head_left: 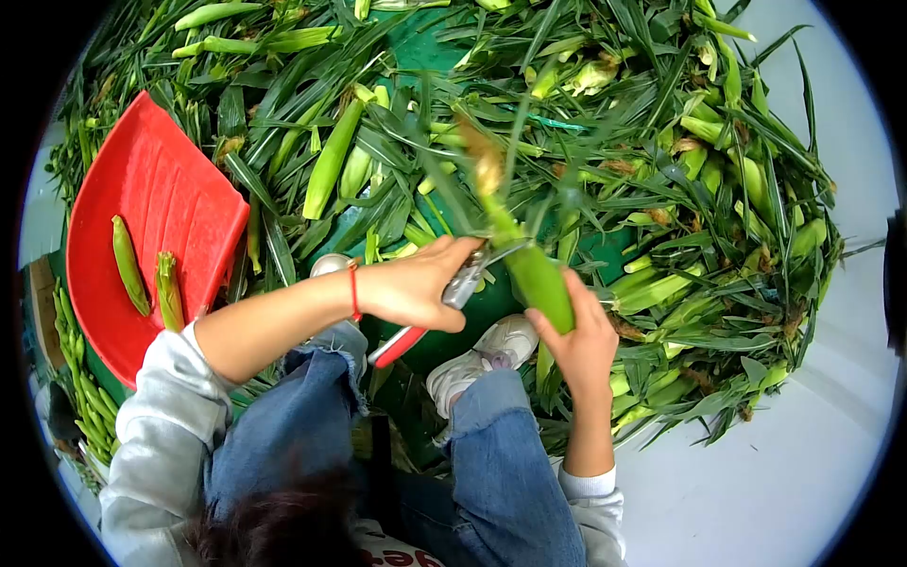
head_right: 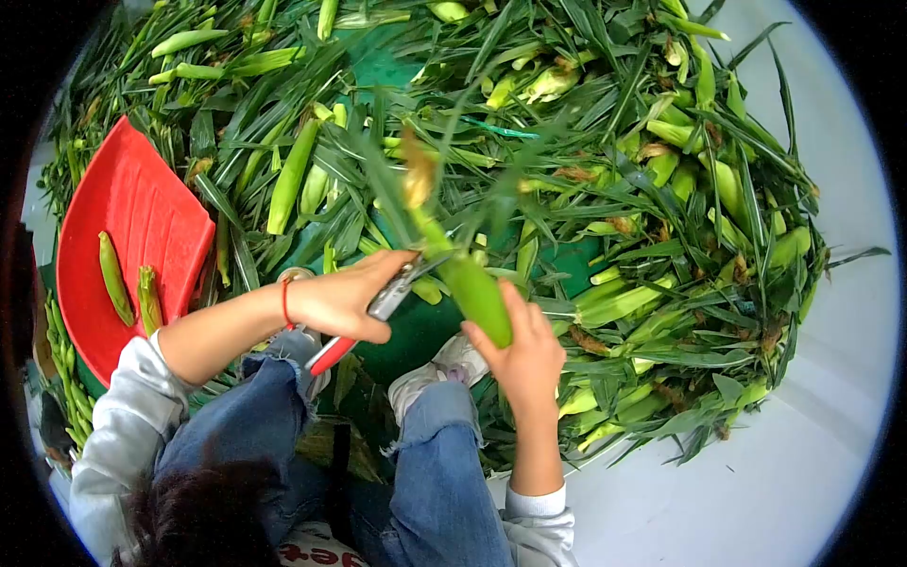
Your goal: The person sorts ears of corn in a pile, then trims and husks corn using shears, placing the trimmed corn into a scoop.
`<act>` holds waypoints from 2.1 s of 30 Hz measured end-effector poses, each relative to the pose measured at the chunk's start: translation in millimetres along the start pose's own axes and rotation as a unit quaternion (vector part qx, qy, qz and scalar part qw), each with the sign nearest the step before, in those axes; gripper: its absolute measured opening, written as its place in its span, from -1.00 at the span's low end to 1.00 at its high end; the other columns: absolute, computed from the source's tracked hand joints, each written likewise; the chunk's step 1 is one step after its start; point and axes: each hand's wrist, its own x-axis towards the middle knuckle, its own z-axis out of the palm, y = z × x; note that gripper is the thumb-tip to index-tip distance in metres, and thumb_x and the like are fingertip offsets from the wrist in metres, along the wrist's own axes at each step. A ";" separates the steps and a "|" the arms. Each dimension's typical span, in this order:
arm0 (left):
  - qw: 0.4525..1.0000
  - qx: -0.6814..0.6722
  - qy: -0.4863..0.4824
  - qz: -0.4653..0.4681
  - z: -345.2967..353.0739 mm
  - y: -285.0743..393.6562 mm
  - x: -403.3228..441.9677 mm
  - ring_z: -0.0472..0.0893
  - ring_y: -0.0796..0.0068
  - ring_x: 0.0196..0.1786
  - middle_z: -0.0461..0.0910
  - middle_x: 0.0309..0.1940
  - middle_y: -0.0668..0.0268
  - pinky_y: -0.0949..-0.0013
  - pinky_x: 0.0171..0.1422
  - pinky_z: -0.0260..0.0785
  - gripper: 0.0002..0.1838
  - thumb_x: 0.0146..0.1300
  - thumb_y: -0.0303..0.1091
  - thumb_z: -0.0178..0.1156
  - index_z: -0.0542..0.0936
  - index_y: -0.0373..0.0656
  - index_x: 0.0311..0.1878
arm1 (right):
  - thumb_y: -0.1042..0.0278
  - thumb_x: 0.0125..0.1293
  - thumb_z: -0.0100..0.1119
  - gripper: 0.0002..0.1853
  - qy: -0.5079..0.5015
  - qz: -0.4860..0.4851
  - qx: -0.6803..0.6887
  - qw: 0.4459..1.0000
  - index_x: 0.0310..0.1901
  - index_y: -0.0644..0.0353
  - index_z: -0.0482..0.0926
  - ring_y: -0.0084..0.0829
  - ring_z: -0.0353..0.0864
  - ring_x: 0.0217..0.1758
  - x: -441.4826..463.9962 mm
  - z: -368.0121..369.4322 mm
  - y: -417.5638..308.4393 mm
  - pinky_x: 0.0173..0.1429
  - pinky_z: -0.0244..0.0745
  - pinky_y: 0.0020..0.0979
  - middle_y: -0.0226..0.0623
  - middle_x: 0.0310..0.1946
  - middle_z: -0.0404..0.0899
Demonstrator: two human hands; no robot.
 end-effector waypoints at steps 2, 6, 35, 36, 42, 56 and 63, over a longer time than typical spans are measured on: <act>0.998 0.050 0.036 0.033 1.9 -1.0 2.4 0.46 0.03 0.05 0.38 0.02 -0.10 0.21 0.16 0.30 -0.16 -0.13 -0.32 0.23 0.14 -0.39 0.27 | -0.01 -0.03 0.41 -0.34 -0.010 -0.018 0.020 1.000 0.14 -0.01 0.47 -0.21 0.60 -0.30 -0.2 3.5 -4.1 -0.26 0.51 -0.27 -0.25 -0.26 0.53; 0.994 0.060 0.086 -0.035 -0.1 -3.2 -8.2 0.60 0.16 -0.29 0.56 -0.33 0.08 0.23 -0.15 0.43 -0.41 -0.12 -0.36 0.22 0.37 -0.32 0.06 | 0.13 0.00 0.41 -0.39 -0.076 -0.018 0.046 0.996 0.11 0.11 0.46 -0.24 0.59 -0.24 11.2 -8.3 5.6 -0.19 0.53 -0.27 -0.26 -0.13 0.49; 0.851 -0.443 0.239 -0.148 -24.6 13.6 27.0 0.50 0.60 -0.47 0.48 -0.40 0.39 0.50 -0.33 0.44 -0.68 0.08 -0.54 0.09 0.47 -0.11 -0.05 | 0.13 -0.21 0.53 -0.17 -0.002 -0.052 0.043 0.998 0.12 0.21 0.32 -0.04 0.53 -0.08 23.2 26.2 -38.8 -0.07 0.46 -0.18 -0.09 -0.13 0.52; 0.810 -0.518 0.238 -0.134 -25.9 16.3 24.3 0.51 0.57 -0.47 0.48 -0.40 0.38 0.46 -0.34 0.47 -0.68 0.06 -0.54 0.07 0.48 -0.10 -0.07 | 0.16 -0.21 0.53 -0.17 0.009 -0.052 0.058 0.997 0.13 0.21 0.31 -0.04 0.52 -0.07 25.9 30.5 -38.4 -0.06 0.45 -0.20 -0.07 -0.12 0.51; 0.729 -0.659 0.178 -0.055 -18.8 36.9 12.7 0.55 0.51 -0.40 0.52 -0.31 0.31 0.44 -0.38 0.50 -0.62 0.02 -0.57 0.07 0.46 -0.07 -0.03 | 0.51 -0.11 0.48 -0.19 -0.187 0.115 0.591 0.776 0.22 0.15 0.25 -0.46 0.46 0.07 33.2 62.2 -32.2 0.12 0.40 -0.39 -0.43 0.03 0.43; 0.973 -0.033 0.230 -0.013 -35.1 25.4 -1.0 0.52 0.17 0.02 0.52 -0.08 0.07 0.23 0.08 0.37 -0.44 0.04 -0.48 0.23 0.30 -0.25 0.14 | 0.21 0.14 0.32 -0.24 -0.045 0.210 0.608 0.764 0.24 0.26 0.06 -0.33 0.46 0.04 21.1 68.8 -30.6 0.10 0.41 -0.34 -0.15 0.03 0.39; 0.949 0.296 0.100 -0.035 -17.7 4.9 -44.4 0.50 -0.04 -0.03 0.49 -0.17 -0.06 0.14 0.08 0.33 -0.41 -0.15 -0.56 0.22 0.33 -0.28 0.07 | -0.09 0.17 0.18 -0.24 -0.109 0.045 0.105 0.987 0.29 0.05 0.09 0.12 0.59 -0.22 39.7 40.7 -27.4 -0.19 0.49 0.00 0.12 -0.18 0.56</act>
